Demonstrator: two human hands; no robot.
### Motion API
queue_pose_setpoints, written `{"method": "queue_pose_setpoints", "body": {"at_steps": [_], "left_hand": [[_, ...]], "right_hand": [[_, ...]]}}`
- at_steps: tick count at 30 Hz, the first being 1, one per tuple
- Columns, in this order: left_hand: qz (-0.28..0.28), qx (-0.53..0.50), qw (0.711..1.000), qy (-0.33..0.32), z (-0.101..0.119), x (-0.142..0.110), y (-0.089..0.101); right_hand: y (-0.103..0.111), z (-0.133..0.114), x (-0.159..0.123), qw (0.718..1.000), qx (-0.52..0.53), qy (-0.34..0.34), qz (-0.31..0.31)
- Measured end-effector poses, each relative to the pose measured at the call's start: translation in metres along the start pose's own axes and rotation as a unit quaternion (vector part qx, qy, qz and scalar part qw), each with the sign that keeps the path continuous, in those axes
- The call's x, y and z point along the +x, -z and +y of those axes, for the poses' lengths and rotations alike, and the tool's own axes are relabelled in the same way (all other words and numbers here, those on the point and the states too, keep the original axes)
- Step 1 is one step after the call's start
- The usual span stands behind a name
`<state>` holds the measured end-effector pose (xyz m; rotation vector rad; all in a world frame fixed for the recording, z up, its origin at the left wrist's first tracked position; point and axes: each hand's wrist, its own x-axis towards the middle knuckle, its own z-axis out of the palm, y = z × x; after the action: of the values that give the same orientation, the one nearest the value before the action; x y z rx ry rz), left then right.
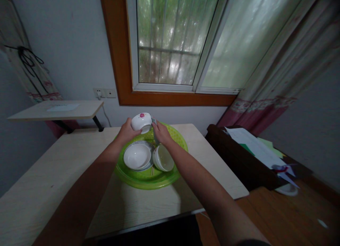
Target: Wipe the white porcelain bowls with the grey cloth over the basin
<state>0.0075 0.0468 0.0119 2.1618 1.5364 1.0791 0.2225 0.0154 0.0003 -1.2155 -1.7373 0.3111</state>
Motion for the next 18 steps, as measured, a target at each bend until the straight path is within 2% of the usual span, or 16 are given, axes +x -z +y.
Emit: {"method": "queue_pose_setpoints", "body": {"at_steps": [3, 6, 11, 14, 18], "left_hand": [[0.003, -0.001, 1.0, 0.006, -0.001, 0.001, -0.001], [-0.002, -0.017, 1.0, 0.005, -0.002, 0.001, -0.003], [-0.017, -0.05, 0.999, 0.005, -0.004, 0.001, -0.004], [-0.009, -0.056, 0.998, 0.013, -0.005, 0.002, -0.003], [0.01, -0.061, 0.998, 0.025, -0.006, 0.003, -0.003]], "right_hand": [[-0.001, -0.003, -0.001, 0.999, -0.013, 0.034, 0.003], [-0.002, -0.011, -0.002, 0.992, -0.037, 0.122, -0.016], [-0.002, -0.029, -0.007, 0.959, -0.073, 0.261, -0.086], [-0.002, -0.035, -0.008, 0.946, -0.087, 0.288, -0.118], [0.0, -0.034, -0.006, 0.95, -0.088, 0.276, -0.112]]}}
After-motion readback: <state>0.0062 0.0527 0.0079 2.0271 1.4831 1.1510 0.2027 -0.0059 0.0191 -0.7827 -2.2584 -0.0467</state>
